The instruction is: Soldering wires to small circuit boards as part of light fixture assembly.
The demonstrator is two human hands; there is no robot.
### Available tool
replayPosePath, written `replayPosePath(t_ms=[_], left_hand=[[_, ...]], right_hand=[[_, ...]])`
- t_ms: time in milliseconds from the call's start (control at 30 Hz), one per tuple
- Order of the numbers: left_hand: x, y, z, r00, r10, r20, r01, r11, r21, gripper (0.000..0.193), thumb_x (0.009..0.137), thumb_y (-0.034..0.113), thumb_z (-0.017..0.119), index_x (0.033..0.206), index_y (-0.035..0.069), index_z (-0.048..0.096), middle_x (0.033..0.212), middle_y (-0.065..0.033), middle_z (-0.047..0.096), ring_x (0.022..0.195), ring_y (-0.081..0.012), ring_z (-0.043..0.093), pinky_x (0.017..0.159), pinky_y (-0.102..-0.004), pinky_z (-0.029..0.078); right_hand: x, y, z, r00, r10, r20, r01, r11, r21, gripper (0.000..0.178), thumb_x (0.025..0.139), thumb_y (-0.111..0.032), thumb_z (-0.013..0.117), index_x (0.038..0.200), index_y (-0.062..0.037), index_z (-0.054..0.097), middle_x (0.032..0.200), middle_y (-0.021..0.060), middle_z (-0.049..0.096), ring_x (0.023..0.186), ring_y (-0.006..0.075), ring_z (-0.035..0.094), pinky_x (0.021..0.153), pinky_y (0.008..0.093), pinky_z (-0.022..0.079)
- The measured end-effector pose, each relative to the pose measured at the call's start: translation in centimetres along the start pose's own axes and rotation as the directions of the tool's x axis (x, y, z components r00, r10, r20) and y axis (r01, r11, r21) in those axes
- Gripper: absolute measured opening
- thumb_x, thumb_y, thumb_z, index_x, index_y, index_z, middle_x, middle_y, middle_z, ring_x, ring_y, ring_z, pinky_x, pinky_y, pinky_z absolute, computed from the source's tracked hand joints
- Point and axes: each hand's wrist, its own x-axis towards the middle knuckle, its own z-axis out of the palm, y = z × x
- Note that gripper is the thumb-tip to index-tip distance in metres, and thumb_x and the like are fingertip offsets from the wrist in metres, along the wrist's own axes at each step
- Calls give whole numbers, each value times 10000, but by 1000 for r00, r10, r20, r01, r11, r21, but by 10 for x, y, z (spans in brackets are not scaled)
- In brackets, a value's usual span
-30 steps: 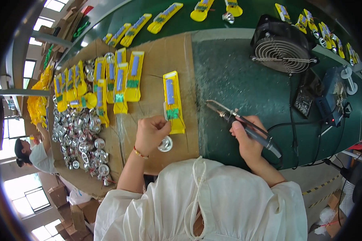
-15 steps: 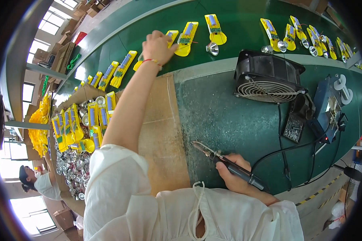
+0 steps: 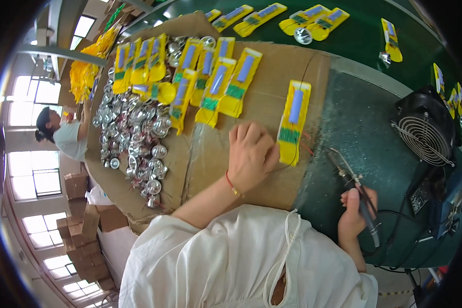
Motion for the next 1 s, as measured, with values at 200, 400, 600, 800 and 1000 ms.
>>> replayPosePath(t_ms=[200, 400, 600, 800, 1000], left_hand=[[-33, -71, -68, 936, -184, -300, 253, 944, 212, 319, 608, 124, 699, 884, 68, 549, 859, -110, 536, 887, -307, 488, 801, -421, 361], [-55, -151, -107, 915, -292, -279, 403, 618, 674, 466, 689, 202, 672, 1129, 151, 529, 1069, -52, 538, 1083, -270, 444, 840, -495, 313], [-72, -90, -74, 909, -99, -404, 269, 881, 388, 218, 701, 181, 691, 910, 135, 653, 866, 1, 577, 802, -175, 544, 778, -327, 358], [-77, -51, -62, 982, -63, -179, 115, 948, 297, 343, 653, 217, 731, 971, 122, 648, 966, -42, 561, 887, -209, 523, 841, -367, 346], [-79, -37, -63, 994, -60, -86, 75, 982, 173, 447, 632, 186, 681, 1072, 156, 605, 1156, -73, 487, 1118, -266, 437, 957, -451, 253]], right_hand=[[-5, 2, 1, 998, -59, -23, 58, 998, -19, 141, 857, -144, 560, 902, -10, 550, 663, 30, 548, 560, 72, 482, 508, 184, 364], [-10, -3, 7, 997, -71, 13, 71, 997, 9, 137, 858, -142, 567, 898, -12, 552, 667, 30, 551, 557, 69, 483, 504, 181, 363], [-13, -3, 1, 999, -43, -18, 44, 998, 45, 171, 827, -130, 602, 911, 12, 554, 673, 52, 575, 565, 86, 523, 516, 185, 406], [-13, -10, 5, 999, -34, -5, 35, 998, 48, 159, 828, -108, 599, 913, 18, 553, 675, 63, 583, 571, 88, 535, 519, 186, 415], [-15, -12, 6, 1000, -26, -7, 26, 998, 57, 162, 828, -109, 599, 908, 25, 554, 676, 72, 586, 569, 96, 540, 515, 190, 419]])
